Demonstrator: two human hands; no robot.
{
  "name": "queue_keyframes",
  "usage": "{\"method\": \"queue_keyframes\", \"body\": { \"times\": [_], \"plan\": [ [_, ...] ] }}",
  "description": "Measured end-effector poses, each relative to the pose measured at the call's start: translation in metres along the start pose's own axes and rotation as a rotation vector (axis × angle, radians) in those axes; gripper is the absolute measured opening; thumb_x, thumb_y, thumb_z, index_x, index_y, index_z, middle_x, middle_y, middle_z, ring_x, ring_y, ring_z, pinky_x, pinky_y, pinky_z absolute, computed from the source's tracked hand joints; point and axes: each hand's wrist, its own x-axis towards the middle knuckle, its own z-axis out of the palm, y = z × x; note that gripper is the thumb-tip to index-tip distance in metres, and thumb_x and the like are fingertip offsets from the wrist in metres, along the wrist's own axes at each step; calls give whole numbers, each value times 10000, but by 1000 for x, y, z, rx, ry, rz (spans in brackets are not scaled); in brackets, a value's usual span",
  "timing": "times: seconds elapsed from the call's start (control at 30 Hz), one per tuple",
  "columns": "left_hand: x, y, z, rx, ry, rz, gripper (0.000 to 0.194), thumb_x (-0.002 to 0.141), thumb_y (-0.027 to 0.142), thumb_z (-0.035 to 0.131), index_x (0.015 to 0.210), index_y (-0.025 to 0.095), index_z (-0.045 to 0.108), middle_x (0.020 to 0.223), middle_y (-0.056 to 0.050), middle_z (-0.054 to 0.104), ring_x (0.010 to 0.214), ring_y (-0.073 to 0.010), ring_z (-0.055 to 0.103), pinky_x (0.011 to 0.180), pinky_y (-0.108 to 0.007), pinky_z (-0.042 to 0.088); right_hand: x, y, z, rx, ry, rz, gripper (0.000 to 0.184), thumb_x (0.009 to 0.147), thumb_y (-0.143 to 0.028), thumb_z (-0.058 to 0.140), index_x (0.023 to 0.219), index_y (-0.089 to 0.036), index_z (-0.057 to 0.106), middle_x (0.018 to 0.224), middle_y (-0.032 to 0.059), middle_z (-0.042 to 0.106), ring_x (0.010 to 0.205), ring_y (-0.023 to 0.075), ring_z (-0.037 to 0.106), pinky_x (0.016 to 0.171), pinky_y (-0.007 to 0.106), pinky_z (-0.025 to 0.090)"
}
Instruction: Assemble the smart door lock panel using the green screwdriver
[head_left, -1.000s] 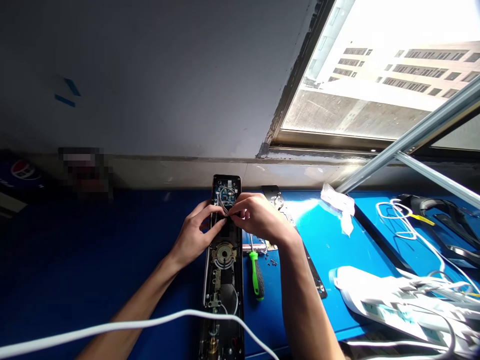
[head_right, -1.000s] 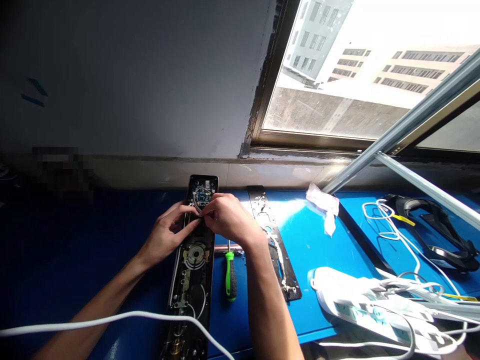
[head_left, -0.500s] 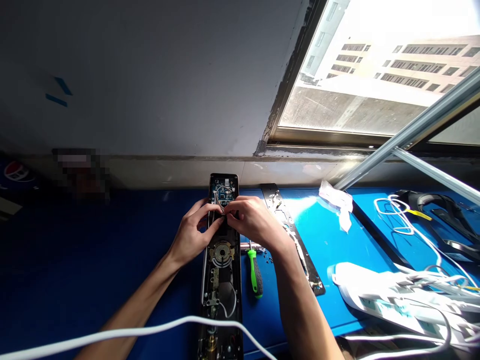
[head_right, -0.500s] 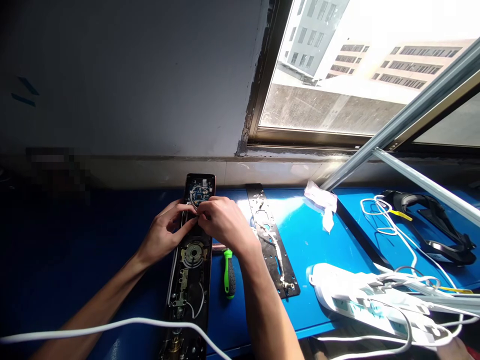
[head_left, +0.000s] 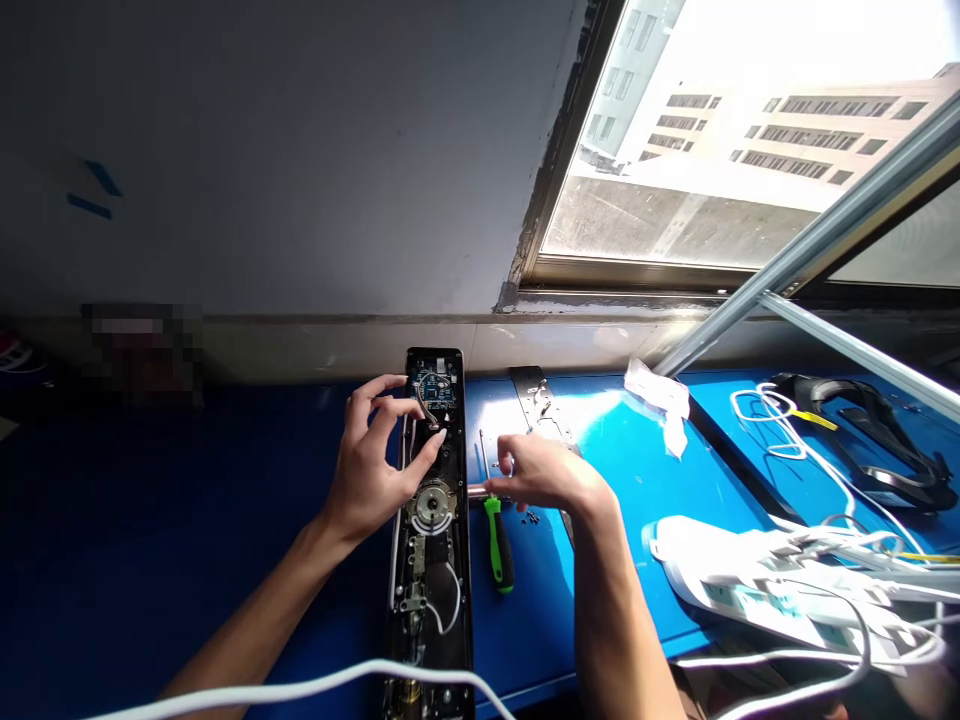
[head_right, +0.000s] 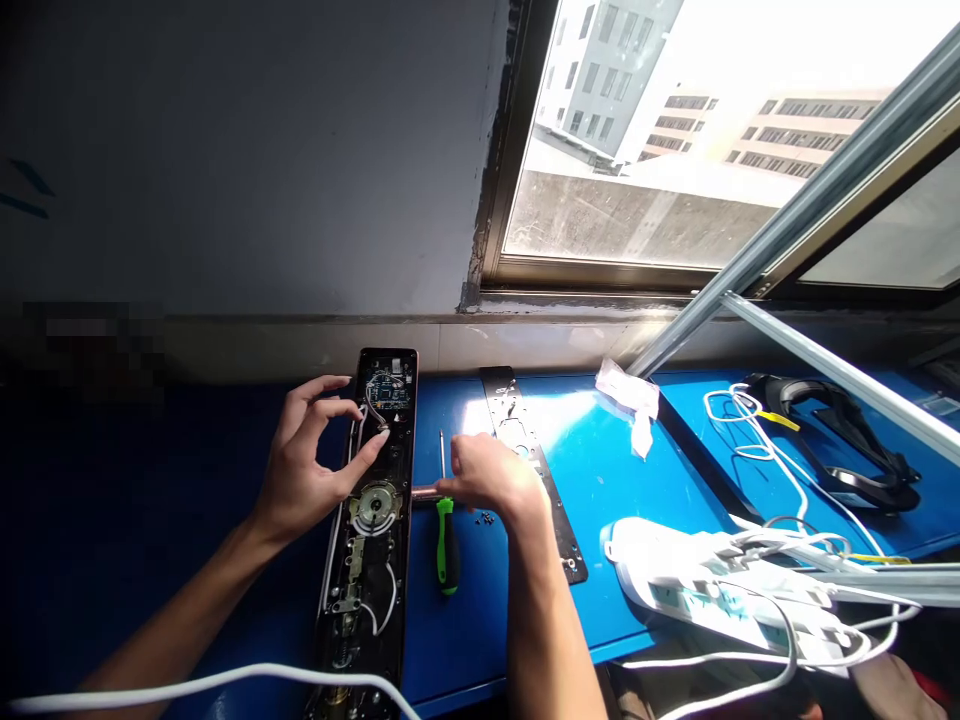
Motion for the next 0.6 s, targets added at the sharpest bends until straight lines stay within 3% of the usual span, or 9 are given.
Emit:
{"method": "queue_keyframes", "body": {
  "times": [0.1,0.23,0.33,0.47,0.6],
  "plan": [
    [6,11,1,-12,-35,106,118,933,215,708,1011,228,621,1294,-85,568,1173,-254,621,1041,-450,540,5,-3,18,-41,-121,51,432,698,-238,870,530,-230,472,391,-21,547,411,165,583,438,256,379],
    [11,16,4,-66,-169,182,109,962,185,651,1066,218,640,1269,-91,588,1151,-236,636,1000,-402,562,5,-3,27,-67,-25,4,277,657,-113,805,672,-225,552,548,-9,627,554,175,613,512,259,361],
    [11,17,8,-95,-329,266,148,978,171,620,1118,204,656,1186,-99,656,1130,-241,632,976,-396,562,-4,2,13,-56,131,-39,211,750,-204,743,919,-217,619,780,32,697,685,185,615,564,267,355],
    [5,19,16,-24,-606,465,151,1000,156,565,1016,200,709,967,-82,750,1198,-315,601,972,-470,532,-19,10,-15,-3,280,-72,234,905,-180,546,1127,-217,606,783,11,681,664,153,593,596,255,394],
    [3,24,21,92,-590,465,157,995,181,574,957,173,727,941,-94,762,1179,-359,576,947,-528,508,-29,15,-36,45,362,-116,256,951,-182,568,1187,-238,650,1038,56,752,810,157,678,708,268,493]
  ]
}}
